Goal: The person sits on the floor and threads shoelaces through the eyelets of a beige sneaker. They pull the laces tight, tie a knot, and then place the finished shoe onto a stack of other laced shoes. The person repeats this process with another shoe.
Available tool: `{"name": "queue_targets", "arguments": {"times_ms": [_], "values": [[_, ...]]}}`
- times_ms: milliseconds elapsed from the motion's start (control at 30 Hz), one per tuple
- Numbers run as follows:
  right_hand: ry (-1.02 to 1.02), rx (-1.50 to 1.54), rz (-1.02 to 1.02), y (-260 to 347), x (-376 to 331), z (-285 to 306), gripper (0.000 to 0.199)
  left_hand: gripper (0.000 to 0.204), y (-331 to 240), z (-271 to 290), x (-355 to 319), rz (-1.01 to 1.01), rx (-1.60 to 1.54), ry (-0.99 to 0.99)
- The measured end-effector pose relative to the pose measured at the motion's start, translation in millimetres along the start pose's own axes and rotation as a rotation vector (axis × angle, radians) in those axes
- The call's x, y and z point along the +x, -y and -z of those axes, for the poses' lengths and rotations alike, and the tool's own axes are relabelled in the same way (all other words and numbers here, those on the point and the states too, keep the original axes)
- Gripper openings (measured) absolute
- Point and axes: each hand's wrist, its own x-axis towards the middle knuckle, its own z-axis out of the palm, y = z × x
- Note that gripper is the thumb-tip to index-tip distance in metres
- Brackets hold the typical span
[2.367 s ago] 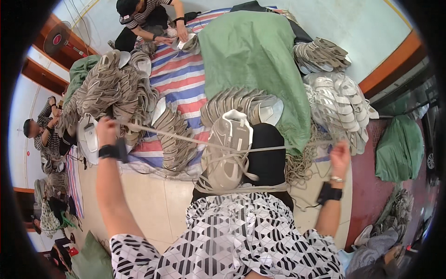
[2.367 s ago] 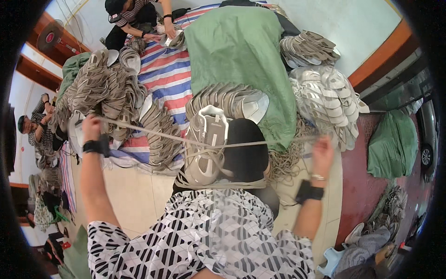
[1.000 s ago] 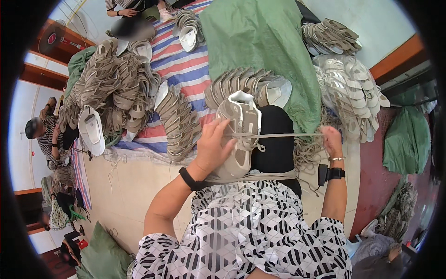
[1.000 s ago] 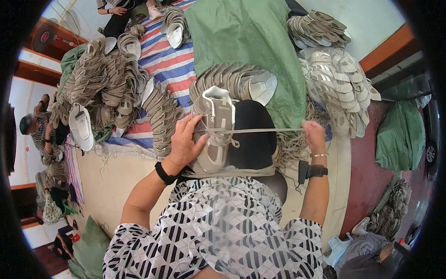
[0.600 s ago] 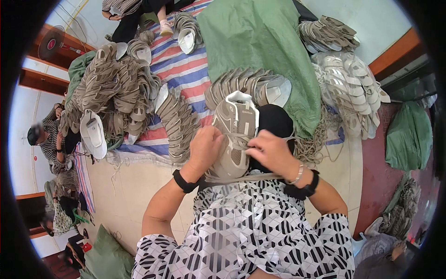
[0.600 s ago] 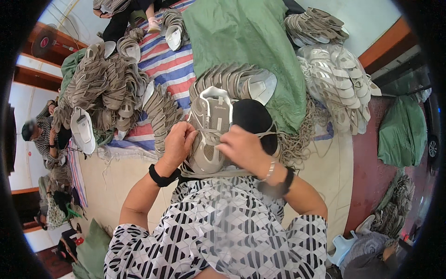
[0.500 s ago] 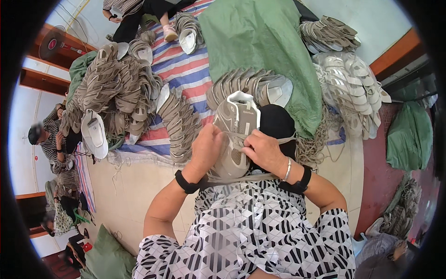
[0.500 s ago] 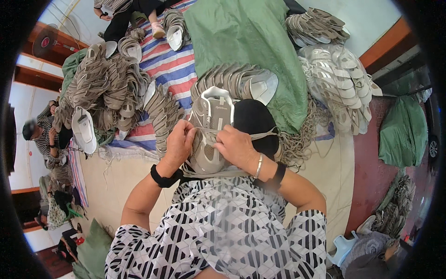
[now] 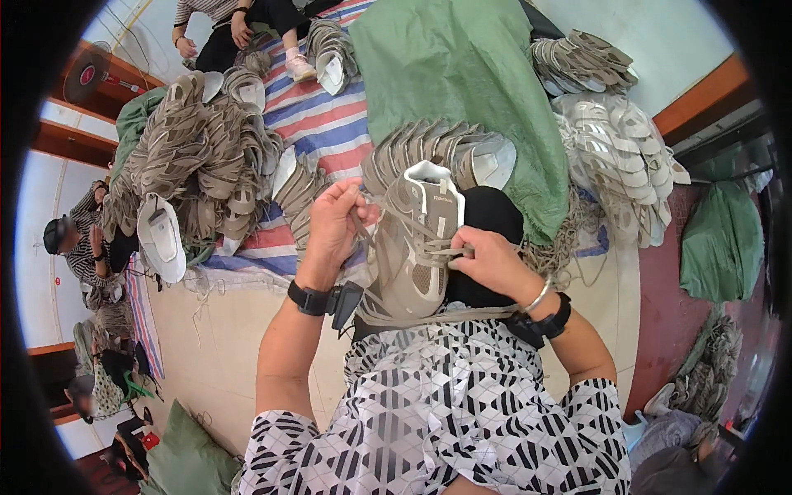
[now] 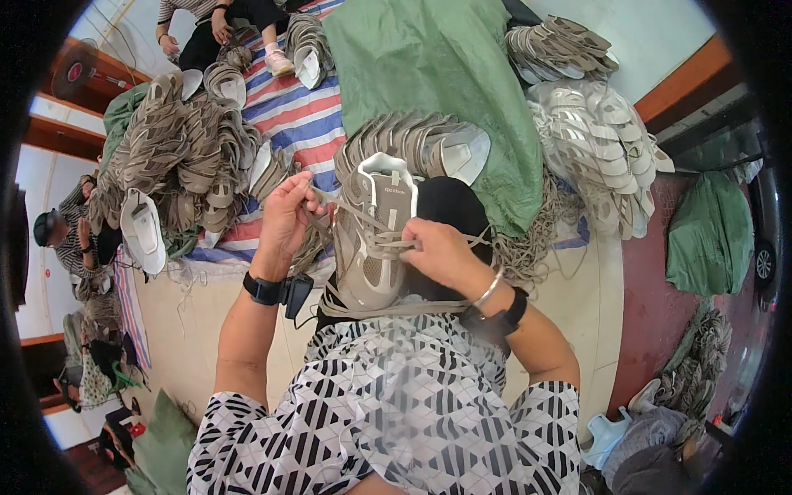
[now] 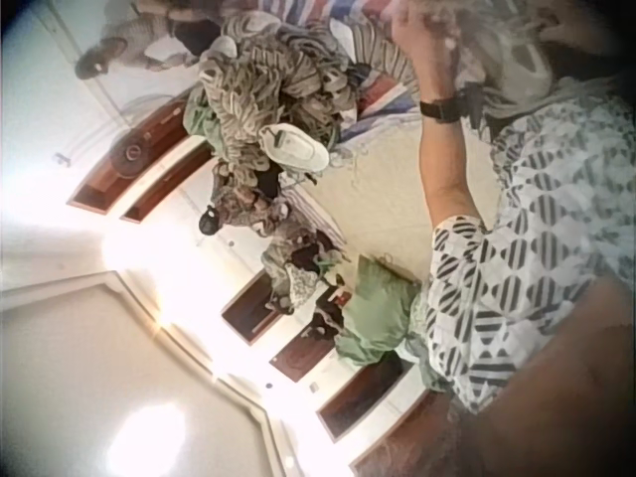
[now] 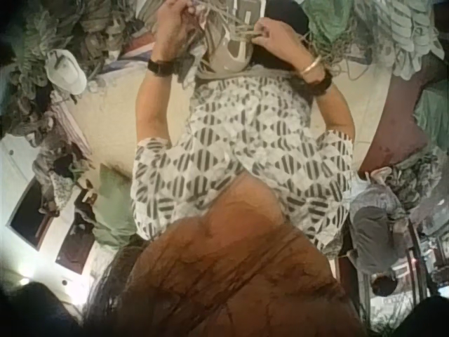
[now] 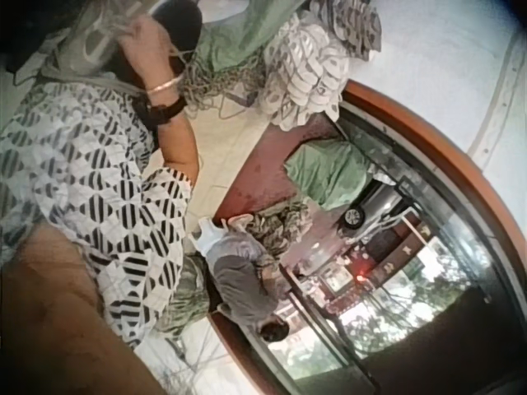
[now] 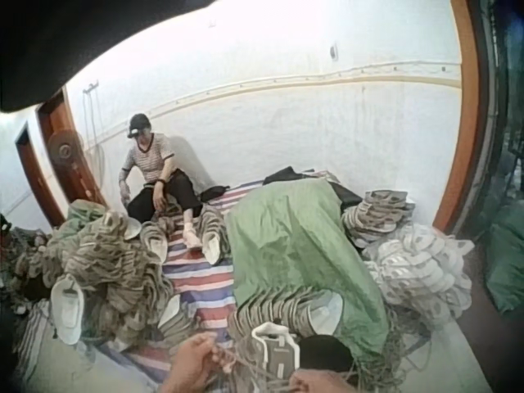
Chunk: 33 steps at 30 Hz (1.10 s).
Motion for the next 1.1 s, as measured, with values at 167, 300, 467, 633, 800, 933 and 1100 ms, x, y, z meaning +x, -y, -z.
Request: {"name": "queue_targets", "arguments": {"times_ms": [167, 300, 467, 633, 800, 933, 1100], "values": [[-0.423, -0.104, 0.305, -12.2, 4.2, -22.7, 0.014, 0.018, 3.1, 7.2, -3.1, 0.020, 0.093, 0.013], [-0.450, 0.059, 0.225, -16.6, 4.9, -18.7, 0.009, 0.019, 7.0, 11.1, -6.5, 0.030, 0.124, -0.019], [0.216, 0.691, -0.324, -9.0, 3.7, 6.2, 0.011, 0.021, 9.5, 21.0, -0.8, 0.042, 0.009, 0.011], [0.163, 0.486, -0.213, -21.3, 1.0, 8.7, 0.012, 0.024, -2.6, 12.7, 8.5, 0.032, -0.006, -0.013], [-0.244, 0.489, -0.104, -7.3, -1.9, 0.1, 0.012, 0.027, -43.1, 56.0, 29.4, -0.160, -0.054, -0.018], [-0.548, 0.314, 0.056, -15.3, -1.7, -1.6, 0.015, 0.026, -43.3, 52.6, 19.5, -0.087, 0.083, -0.099], [-0.373, -0.102, 0.207, -19.1, -8.6, -10.9, 0.019, 0.023, -44.8, 54.3, 12.5, -0.078, 0.293, -0.100]]}}
